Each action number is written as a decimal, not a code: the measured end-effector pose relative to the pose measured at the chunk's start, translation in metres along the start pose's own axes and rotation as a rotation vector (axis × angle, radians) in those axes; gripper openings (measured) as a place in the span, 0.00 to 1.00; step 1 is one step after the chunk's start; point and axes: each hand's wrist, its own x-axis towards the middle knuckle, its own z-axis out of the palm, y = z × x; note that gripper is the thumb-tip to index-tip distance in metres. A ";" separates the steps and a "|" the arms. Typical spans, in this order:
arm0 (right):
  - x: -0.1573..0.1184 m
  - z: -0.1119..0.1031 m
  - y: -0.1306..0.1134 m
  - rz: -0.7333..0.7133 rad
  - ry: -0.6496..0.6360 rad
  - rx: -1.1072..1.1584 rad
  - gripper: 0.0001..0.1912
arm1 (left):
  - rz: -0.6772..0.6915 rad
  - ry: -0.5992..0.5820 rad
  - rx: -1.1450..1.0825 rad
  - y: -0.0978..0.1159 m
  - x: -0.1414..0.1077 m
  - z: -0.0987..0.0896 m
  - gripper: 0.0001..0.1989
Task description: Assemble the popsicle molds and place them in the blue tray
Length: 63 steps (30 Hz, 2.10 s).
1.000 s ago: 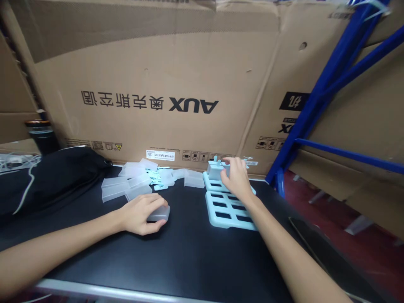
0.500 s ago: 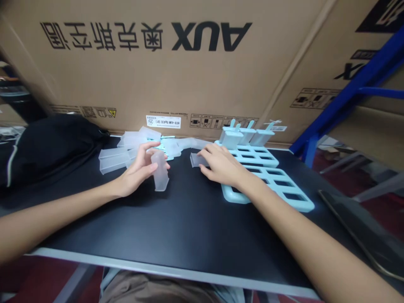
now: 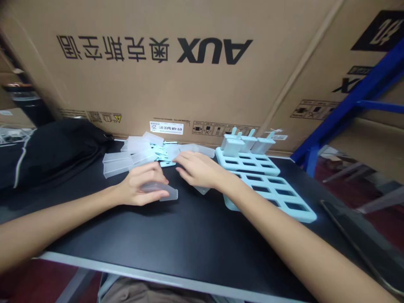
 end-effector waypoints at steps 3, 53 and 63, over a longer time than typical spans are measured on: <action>0.035 0.002 -0.009 -0.074 -0.148 -0.083 0.17 | 0.038 -0.006 0.021 0.002 0.000 0.001 0.10; 0.053 -0.020 0.006 0.322 0.160 0.160 0.06 | -0.022 -0.351 0.254 0.007 -0.008 0.007 0.23; 0.151 0.010 0.059 -0.065 -0.420 -0.564 0.19 | 0.071 -0.473 0.328 0.006 -0.005 0.004 0.31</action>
